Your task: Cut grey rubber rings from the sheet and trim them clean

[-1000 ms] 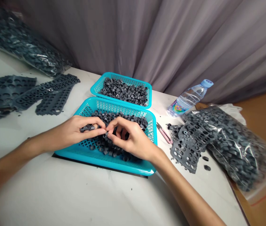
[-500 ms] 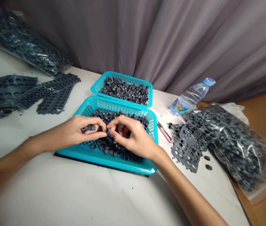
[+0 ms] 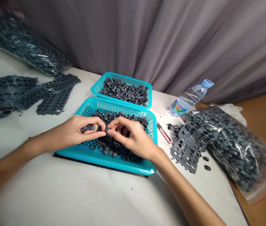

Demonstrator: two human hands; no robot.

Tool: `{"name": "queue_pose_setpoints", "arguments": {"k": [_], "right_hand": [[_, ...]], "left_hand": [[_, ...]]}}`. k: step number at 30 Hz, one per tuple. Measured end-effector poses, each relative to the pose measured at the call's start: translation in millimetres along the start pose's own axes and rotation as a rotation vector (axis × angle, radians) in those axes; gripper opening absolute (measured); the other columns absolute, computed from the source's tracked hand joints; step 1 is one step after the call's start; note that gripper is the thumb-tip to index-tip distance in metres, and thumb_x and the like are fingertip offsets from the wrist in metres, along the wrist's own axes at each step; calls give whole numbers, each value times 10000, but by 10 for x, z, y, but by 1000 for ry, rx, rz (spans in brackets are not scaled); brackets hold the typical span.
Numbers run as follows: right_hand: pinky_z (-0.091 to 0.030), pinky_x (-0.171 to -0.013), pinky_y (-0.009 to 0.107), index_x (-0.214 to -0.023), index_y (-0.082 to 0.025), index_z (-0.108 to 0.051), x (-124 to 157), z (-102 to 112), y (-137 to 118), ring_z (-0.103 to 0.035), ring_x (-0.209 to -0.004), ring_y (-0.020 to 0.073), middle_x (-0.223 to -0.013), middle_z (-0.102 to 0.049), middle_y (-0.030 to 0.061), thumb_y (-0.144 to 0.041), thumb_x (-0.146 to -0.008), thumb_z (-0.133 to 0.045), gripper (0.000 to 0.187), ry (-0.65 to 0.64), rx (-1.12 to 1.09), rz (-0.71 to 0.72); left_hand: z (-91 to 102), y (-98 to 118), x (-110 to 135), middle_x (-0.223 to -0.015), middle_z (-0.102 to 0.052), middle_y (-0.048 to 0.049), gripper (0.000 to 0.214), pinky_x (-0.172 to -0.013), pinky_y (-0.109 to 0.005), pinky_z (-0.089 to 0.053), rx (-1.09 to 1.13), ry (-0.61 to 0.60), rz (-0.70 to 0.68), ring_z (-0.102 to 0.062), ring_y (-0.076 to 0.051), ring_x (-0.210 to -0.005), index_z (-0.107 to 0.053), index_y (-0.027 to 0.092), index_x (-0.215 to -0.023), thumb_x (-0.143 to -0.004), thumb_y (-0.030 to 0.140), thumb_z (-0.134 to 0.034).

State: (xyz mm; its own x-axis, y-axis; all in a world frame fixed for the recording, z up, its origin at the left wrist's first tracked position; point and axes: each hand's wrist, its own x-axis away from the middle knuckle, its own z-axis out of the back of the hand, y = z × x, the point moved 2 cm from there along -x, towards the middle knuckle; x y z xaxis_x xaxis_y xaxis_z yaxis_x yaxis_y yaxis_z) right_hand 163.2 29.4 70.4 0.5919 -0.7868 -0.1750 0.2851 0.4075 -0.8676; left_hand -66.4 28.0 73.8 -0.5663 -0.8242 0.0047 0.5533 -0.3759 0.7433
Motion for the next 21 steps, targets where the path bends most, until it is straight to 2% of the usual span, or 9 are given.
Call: {"name": "queue_pose_setpoints", "arguments": {"k": [9,14,21], "right_hand": [[-520,-703,253,-1099,-201,-716,0,-2,18,-672,-836,140,-1040,-771,23,-360,-1023,-712,176,-24,14,-29],[-529,-715,260,-1119,-204,-706,1,4,20,-712,-902,165,-1029,-772,26,-364,-1049,-670,178,-17,16,-51],[-494,-667,254,-1072,-202,-675,-4,-3,20,-695,-825,156,-968,-762,23,-366,-1102,-560,202,15,103,-60]], "left_hand": [[-9,-20,-1,-643,-448,80,249,-530,-216,-317,-8,27,11,-424,-105,-557,-699,270,-1031,-1025,505,-619],[-12,-26,14,-651,-463,77,265,-537,-221,-329,1,24,26,-431,-109,-567,-706,282,-1055,-1033,523,-598],[-7,-38,1,-729,-553,51,294,-589,-233,-371,-1,80,14,-488,-123,-638,-732,290,-1070,-1037,543,-586]]}}
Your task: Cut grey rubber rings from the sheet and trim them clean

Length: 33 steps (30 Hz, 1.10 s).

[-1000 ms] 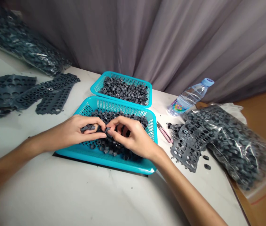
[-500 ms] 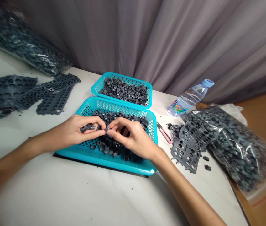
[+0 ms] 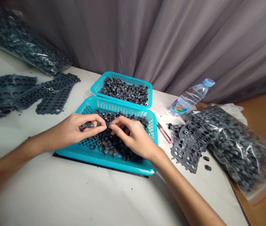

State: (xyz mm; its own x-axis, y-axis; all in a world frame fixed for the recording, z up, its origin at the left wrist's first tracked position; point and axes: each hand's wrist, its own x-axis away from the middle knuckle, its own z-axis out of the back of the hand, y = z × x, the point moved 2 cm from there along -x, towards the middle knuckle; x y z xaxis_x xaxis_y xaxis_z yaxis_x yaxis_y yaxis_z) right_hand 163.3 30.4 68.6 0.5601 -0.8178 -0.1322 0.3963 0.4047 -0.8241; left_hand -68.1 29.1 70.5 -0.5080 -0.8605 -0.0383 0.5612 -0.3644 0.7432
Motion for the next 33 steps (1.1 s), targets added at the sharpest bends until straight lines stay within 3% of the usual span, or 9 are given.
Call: {"name": "queue_pose_setpoints", "arguments": {"k": [5,7,14,19,24,28,33], "right_hand": [[-361,-602,284,-854,-202,-593,-12,28,80,-535,-611,134,-708,-623,-12,-361,-1102,-538,300,215,362,-34],[-299,-582,299,-769,-207,-533,-13,28,93,-467,-554,125,-642,-554,-22,-371,-1112,-509,380,246,461,-38],[-243,-559,302,-684,-214,-414,7,2,69,-353,-499,103,-580,-471,-44,-400,-1105,-530,475,276,514,-13],[-330,-568,275,-788,-211,-532,6,16,31,-461,-561,114,-666,-561,-26,-362,-1104,-544,351,288,445,98],[-464,-675,299,-977,-189,-639,3,-77,-224,-640,-773,170,-911,-710,61,-261,-1104,-527,184,219,580,369],[-508,-713,306,-1119,-184,-635,0,-177,-366,-635,-833,172,-1034,-709,73,-292,-1089,-573,128,218,405,308],[-478,-678,273,-1016,-192,-649,-22,-182,-357,-555,-749,140,-894,-643,10,-300,-1050,-638,114,205,-2,139]], "left_hand": [[10,-2,1,-727,-563,53,295,-591,-235,-383,-6,1,2,-506,-127,-633,-723,284,-1072,-1038,544,-586],[17,19,5,-709,-564,61,294,-584,-237,-381,-12,-6,-4,-510,-127,-615,-714,286,-1085,-1043,544,-578],[30,106,1,-936,-741,33,361,-752,-276,-452,-99,-40,-54,-682,-169,-785,-677,294,-1200,-1124,517,-404],[22,124,-39,-934,-752,31,377,-726,-283,-478,-224,-50,-67,-720,-188,-753,-541,302,-1423,-1133,488,-386],[-14,176,-36,-856,-776,-9,495,-645,-303,-487,-517,-78,-95,-766,-246,-737,-345,239,-1622,-1135,330,-355],[2,273,-11,-855,-787,-32,634,-587,-299,-465,-644,-90,-100,-766,-260,-711,-265,173,-1656,-1038,148,-405],[9,341,-50,-949,-811,-27,509,-642,-303,-500,-472,-90,-129,-797,-260,-822,-387,233,-1590,-1082,202,-379]]}}
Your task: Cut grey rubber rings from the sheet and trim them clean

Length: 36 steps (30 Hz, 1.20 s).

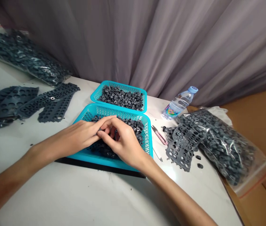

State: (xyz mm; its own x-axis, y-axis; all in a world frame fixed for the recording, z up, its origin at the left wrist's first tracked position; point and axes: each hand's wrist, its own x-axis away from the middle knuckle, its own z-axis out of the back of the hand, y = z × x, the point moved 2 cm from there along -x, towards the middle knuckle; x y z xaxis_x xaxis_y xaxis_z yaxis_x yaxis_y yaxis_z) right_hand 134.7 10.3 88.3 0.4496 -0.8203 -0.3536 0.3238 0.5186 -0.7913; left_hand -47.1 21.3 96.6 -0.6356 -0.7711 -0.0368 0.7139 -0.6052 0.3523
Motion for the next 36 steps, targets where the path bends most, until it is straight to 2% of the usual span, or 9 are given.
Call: {"name": "queue_pose_setpoints", "arguments": {"k": [4,6,10,14,17,21,24,30,36], "right_hand": [[-444,-678,270,-933,-192,-657,-22,52,-4,-527,-740,135,-858,-636,1,-380,-1048,-646,221,-42,-135,-122],[-454,-698,270,-925,-192,-657,-29,84,12,-542,-777,141,-877,-640,7,-405,-1041,-658,243,-73,-180,-155],[-516,-681,262,-967,-198,-664,-34,124,138,-569,-835,153,-959,-633,23,-454,-1010,-693,261,-148,-365,-247],[-554,-664,263,-955,-191,-676,-30,138,268,-584,-846,157,-943,-606,20,-450,-958,-763,273,-151,-530,-310],[-567,-685,271,-953,-184,-677,-23,151,305,-625,-809,148,-911,-649,20,-427,-949,-781,264,-134,-613,-338],[-558,-672,259,-942,-175,-675,-17,163,335,-637,-706,120,-831,-690,7,-388,-936,-809,251,-134,-674,-370],[-551,-637,245,-923,-175,-673,-17,157,365,-646,-725,128,-805,-679,3,-360,-901,-848,256,-129,-699,-390],[-562,-615,239,-980,-194,-647,-10,144,352,-663,-743,135,-824,-682,-3,-332,-875,-873,285,-136,-728,-406],[-584,-630,251,-1078,-191,-657,10,148,340,-690,-775,150,-864,-719,18,-362,-903,-844,308,-187,-693,-389]], "left_hand": [[-54,-35,16,-1223,-794,-82,516,-765,-314,-541,112,34,-54,-793,-272,-1009,-380,248,-1618,-1104,274,-401],[-78,-50,46,-1250,-787,-71,498,-776,-319,-540,160,23,-35,-786,-276,-1039,-384,276,-1618,-1122,320,-386],[-77,-51,102,-1112,-808,-31,436,-764,-320,-531,218,30,39,-789,-269,-964,-469,316,-1537,-1137,452,-367],[-87,-58,126,-1046,-798,-9,424,-667,-296,-486,241,99,110,-758,-216,-738,-444,290,-1475,-1132,525,-362],[-129,-67,130,-1042,-803,6,390,-607,-289,-433,204,131,110,-718,-191,-635,-406,277,-1436,-1133,521,-380],[-170,-68,127,-979,-810,21,287,-586,-288,-413,165,166,72,-662,-161,-529,-457,262,-1308,-1140,484,-386],[-186,-67,125,-921,-794,17,257,-579,-282,-419,138,174,56,-710,-174,-587,-488,251,-1204,-1137,481,-394],[-198,-51,134,-896,-778,-10,237,-610,-272,-474,138,173,22,-769,-205,-717,-521,243,-1195,-1126,448,-423],[-142,-27,128,-988,-783,24,226,-721,-283,-484,286,54,44,-758,-192,-781,-501,275,-1224,-1138,455,-394]]}}
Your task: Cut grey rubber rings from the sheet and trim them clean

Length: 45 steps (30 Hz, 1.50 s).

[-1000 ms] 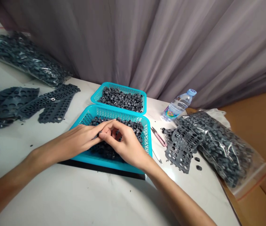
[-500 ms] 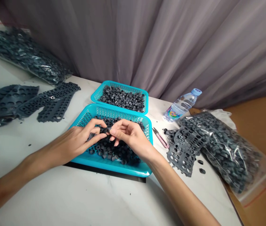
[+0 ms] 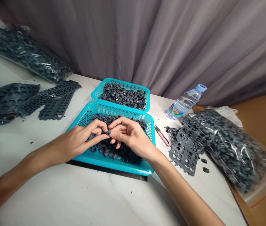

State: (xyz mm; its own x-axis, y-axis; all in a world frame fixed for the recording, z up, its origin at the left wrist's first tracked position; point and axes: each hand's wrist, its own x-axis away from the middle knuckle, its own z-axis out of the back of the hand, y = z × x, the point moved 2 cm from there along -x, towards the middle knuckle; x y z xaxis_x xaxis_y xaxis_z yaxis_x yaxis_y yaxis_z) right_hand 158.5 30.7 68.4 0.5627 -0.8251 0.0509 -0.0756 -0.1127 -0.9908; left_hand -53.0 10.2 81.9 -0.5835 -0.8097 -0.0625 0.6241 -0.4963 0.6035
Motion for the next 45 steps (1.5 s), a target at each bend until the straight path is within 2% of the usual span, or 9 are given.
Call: {"name": "queue_pose_setpoints", "arguments": {"k": [5,9,12,18,23,29,36,42,45], "right_hand": [[-575,-603,239,-1110,-192,-669,1,26,22,-696,-754,150,-848,-724,19,-364,-923,-823,296,-5,52,12],[-571,-594,248,-1202,-215,-678,10,22,29,-703,-744,151,-909,-740,27,-375,-963,-777,304,6,133,51],[-563,-601,255,-1233,-232,-677,23,5,28,-696,-735,141,-984,-736,35,-369,-1000,-731,276,26,231,97],[-572,-643,275,-1213,-237,-646,51,-16,1,-690,-802,142,-1225,-688,70,-351,-1020,-695,229,89,421,193],[-555,-711,294,-1108,-224,-677,67,-24,-15,-647,-821,150,-1104,-697,49,-328,-1043,-665,123,87,507,220],[-518,-679,269,-1070,-213,-701,76,-47,-30,-633,-798,142,-1015,-720,27,-308,-1032,-678,105,99,596,250],[-505,-643,240,-1041,-196,-695,76,-63,-32,-635,-746,125,-946,-720,16,-281,-1018,-687,88,137,649,266],[-488,-607,227,-1011,-194,-692,74,-84,-38,-616,-704,115,-877,-704,3,-270,-1026,-665,83,140,676,284],[-486,-604,224,-1000,-195,-690,70,-79,-37,-616,-701,111,-877,-703,-3,-253,-1012,-684,59,148,674,281]], "left_hand": [[23,3,-6,-1013,-789,30,235,-775,-293,-478,65,-36,52,-749,-202,-827,-493,290,-1226,-1137,478,-385],[12,-14,-3,-945,-783,8,276,-706,-297,-475,40,-11,50,-716,-205,-706,-511,278,-1223,-1127,499,-377],[18,-18,-6,-909,-774,9,283,-676,-294,-458,47,-8,65,-681,-196,-658,-522,271,-1213,-1125,496,-374],[40,-27,-16,-910,-731,52,261,-713,-276,-416,156,-50,81,-616,-164,-704,-526,283,-1197,-1133,489,-378],[30,-64,-16,-927,-709,57,289,-729,-271,-407,252,-82,108,-580,-154,-756,-559,287,-1182,-1123,523,-402],[23,-89,-33,-933,-678,26,398,-732,-284,-419,241,-48,117,-596,-171,-805,-641,282,-1157,-1109,582,-385],[17,-96,-41,-891,-698,15,399,-669,-272,-426,193,-15,79,-611,-171,-752,-663,257,-1145,-1089,579,-434],[-2,-66,-27,-878,-698,37,382,-741,-294,-426,120,-65,132,-621,-174,-735,-640,291,-1149,-1096,599,-419],[-5,-50,-25,-935,-723,29,342,-791,-308,-428,82,-57,124,-661,-195,-800,-630,294,-1185,-1116,544,-406]]}}
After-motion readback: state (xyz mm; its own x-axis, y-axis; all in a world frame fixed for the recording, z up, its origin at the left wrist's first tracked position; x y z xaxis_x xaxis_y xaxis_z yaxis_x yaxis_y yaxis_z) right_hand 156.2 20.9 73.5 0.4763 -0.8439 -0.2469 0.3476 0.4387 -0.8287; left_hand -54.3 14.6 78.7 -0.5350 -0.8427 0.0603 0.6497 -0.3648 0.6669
